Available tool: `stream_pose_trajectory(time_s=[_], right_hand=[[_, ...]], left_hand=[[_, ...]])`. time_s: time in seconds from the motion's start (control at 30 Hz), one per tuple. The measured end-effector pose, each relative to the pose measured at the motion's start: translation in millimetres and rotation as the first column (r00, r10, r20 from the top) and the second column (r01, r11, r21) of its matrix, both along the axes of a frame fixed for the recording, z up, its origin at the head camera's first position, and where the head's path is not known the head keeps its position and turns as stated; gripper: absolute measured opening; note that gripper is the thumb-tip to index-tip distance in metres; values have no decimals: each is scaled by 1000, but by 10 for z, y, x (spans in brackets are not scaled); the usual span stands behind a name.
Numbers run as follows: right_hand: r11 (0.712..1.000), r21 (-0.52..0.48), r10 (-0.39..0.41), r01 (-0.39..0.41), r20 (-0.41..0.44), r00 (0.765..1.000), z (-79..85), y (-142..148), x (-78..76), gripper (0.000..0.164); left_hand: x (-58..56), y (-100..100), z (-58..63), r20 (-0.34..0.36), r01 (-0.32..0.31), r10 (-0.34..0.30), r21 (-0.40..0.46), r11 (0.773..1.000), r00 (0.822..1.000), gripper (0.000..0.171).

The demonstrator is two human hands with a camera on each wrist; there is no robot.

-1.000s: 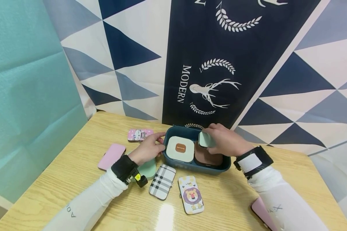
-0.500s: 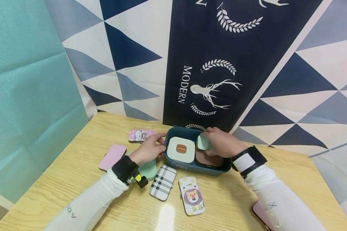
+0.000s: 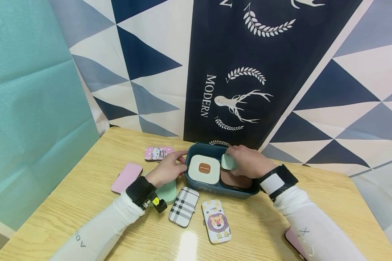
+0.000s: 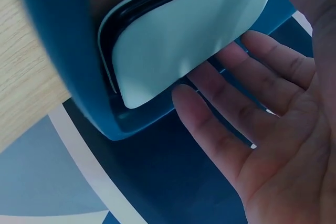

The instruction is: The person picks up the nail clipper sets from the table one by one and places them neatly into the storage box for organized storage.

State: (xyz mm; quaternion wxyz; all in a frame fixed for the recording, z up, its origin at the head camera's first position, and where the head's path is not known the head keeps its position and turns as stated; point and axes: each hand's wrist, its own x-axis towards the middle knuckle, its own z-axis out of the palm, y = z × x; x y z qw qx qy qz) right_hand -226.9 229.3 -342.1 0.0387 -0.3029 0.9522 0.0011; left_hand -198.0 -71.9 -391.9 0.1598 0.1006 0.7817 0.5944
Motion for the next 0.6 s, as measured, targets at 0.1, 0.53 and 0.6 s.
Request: stream_pose_trajectory(time_s=[0.1, 0.53, 0.6], right_hand=[[1000, 25, -3, 4, -14, 1000, -2, -19, 6, 54], [1000, -16, 4, -3, 18, 1000, 5, -37, 16, 47], [1000, -28, -4, 5, 33, 999, 5, -28, 19, 49]], left_hand=[[0, 1, 1, -1, 4, -4, 4, 1000, 1000, 65], [3, 2, 9, -15, 4, -4, 5, 1000, 1000, 64], [6, 3, 9, -14, 2, -2, 6, 1000, 1000, 64]])
